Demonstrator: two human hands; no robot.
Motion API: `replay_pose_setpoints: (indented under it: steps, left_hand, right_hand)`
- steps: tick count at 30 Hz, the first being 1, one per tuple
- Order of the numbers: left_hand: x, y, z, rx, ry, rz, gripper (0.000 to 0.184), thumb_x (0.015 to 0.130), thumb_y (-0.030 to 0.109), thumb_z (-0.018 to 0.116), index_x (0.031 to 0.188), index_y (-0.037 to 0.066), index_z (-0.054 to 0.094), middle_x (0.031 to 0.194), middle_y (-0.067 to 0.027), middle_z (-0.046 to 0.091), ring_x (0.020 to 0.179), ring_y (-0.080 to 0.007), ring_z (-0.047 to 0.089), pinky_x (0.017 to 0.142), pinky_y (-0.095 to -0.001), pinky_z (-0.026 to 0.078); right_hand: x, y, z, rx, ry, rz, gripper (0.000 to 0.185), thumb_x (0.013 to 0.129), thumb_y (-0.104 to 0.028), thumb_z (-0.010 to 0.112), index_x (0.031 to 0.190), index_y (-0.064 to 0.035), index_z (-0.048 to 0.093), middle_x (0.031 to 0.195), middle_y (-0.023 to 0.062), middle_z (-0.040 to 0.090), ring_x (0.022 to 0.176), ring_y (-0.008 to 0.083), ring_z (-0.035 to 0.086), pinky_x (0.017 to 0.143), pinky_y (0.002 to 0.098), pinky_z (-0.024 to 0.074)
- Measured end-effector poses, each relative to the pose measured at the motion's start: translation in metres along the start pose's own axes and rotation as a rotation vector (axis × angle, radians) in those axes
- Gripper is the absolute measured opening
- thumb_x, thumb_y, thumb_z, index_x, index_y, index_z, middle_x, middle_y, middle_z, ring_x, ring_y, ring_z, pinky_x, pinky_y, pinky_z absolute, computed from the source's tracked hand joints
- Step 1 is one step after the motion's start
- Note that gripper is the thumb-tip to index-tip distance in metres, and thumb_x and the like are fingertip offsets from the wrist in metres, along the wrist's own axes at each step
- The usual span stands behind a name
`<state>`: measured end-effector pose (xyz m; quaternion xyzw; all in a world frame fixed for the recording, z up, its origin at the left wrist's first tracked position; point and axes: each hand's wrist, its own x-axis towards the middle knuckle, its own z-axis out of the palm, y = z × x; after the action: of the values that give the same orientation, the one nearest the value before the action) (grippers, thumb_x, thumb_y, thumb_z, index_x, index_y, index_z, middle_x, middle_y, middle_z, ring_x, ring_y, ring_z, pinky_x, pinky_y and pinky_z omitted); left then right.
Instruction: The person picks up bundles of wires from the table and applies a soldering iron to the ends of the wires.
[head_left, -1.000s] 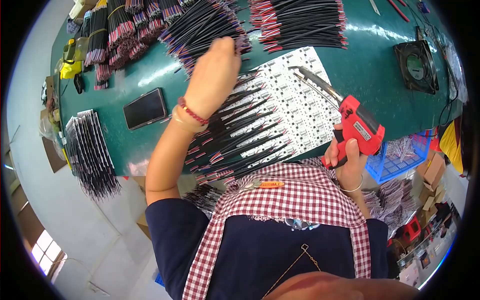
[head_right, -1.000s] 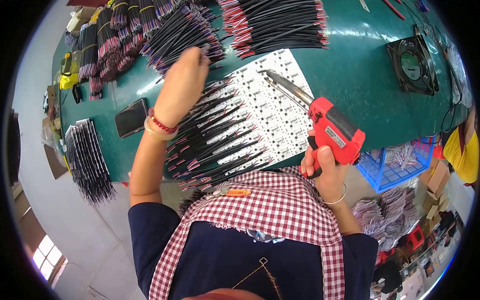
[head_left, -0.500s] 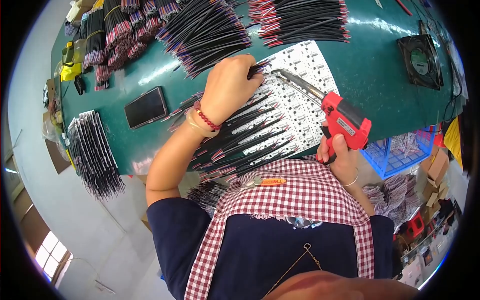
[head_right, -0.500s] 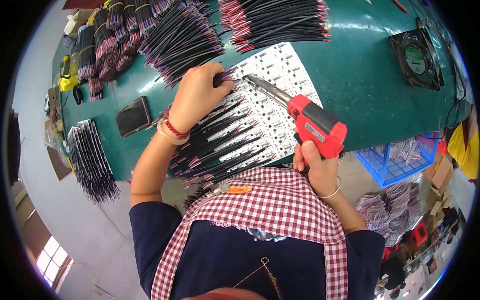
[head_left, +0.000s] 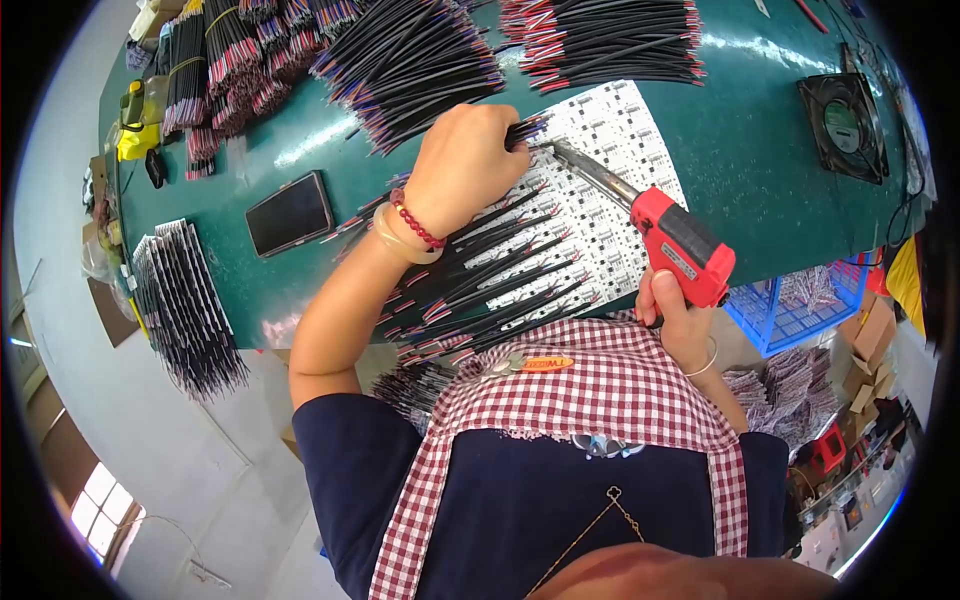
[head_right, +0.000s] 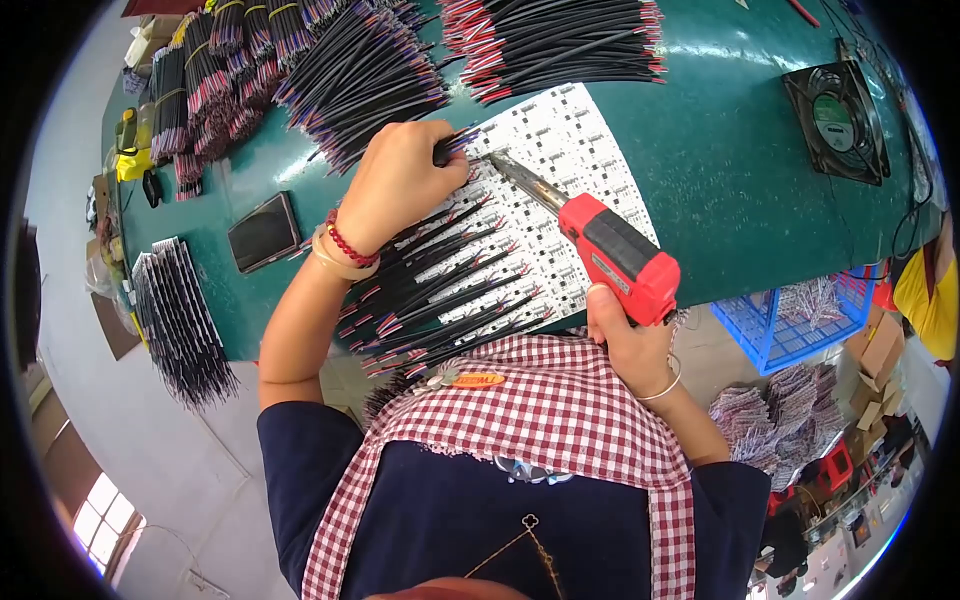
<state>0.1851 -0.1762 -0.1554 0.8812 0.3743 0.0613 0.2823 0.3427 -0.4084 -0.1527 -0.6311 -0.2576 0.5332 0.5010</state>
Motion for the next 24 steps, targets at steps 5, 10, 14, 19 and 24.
replay_pose_setpoints:
  steps: [5, 10, 14, 19, 24]
  left_hand:
    - [0.003, 0.004, -0.004, 0.015, -0.052, -0.015, 0.014, 0.069, 0.01, 0.061, 0.066, -0.004, 0.06, 0.064, -0.0241, 0.057, 0.065, -0.0399, 0.059, 0.064, -0.0462, 0.048]
    - [0.003, 0.005, -0.007, 0.019, -0.055, -0.015, 0.015, 0.069, 0.01, 0.061, 0.066, -0.004, 0.06, 0.064, -0.0238, 0.058, 0.066, -0.0398, 0.059, 0.064, -0.0459, 0.048]
    - [0.003, 0.003, -0.007, 0.024, -0.058, 0.001, 0.014, 0.069, 0.01, 0.061, 0.066, -0.004, 0.061, 0.065, -0.0235, 0.058, 0.066, -0.0397, 0.059, 0.065, -0.0455, 0.048]
    - [0.004, 0.003, -0.007, 0.026, -0.059, 0.002, 0.015, 0.07, 0.01, 0.061, 0.067, -0.004, 0.061, 0.065, -0.0236, 0.058, 0.067, -0.0393, 0.06, 0.065, -0.0455, 0.048]
    - [0.003, 0.001, -0.006, 0.037, -0.06, -0.007, 0.014, 0.07, 0.011, 0.061, 0.067, -0.003, 0.062, 0.066, -0.0231, 0.059, 0.068, -0.0389, 0.06, 0.065, -0.0457, 0.048]
  right_hand:
    - [-0.001, -0.008, 0.004, -0.011, 0.106, -0.01, 0.025, 0.093, -0.023, 0.052, 0.082, -0.0001, 0.055, 0.059, 0.0036, 0.05, 0.049, 0.0093, 0.046, 0.048, 0.0244, 0.0403]
    - [-0.003, 0.005, -0.003, -0.111, 0.089, -0.024, 0.018, 0.082, -0.013, 0.069, 0.094, -0.0002, 0.062, 0.074, 0.0017, 0.062, 0.064, 0.0085, 0.056, 0.059, 0.0248, 0.0452]
    - [-0.003, 0.008, -0.003, -0.181, 0.077, -0.057, 0.02, 0.082, -0.013, 0.069, 0.095, 0.0002, 0.063, 0.076, 0.0014, 0.062, 0.065, 0.0082, 0.056, 0.06, 0.0246, 0.0453]
    - [-0.005, 0.001, -0.002, -0.055, 0.101, -0.041, 0.018, 0.083, -0.014, 0.068, 0.093, -0.001, 0.061, 0.07, 0.0009, 0.059, 0.061, 0.0077, 0.053, 0.056, 0.0241, 0.0429]
    - [-0.008, -0.004, -0.005, 0.057, 0.072, -0.037, 0.015, 0.087, -0.015, 0.063, 0.089, -0.0018, 0.058, 0.065, -0.0003, 0.054, 0.055, 0.0075, 0.049, 0.05, 0.0238, 0.039]
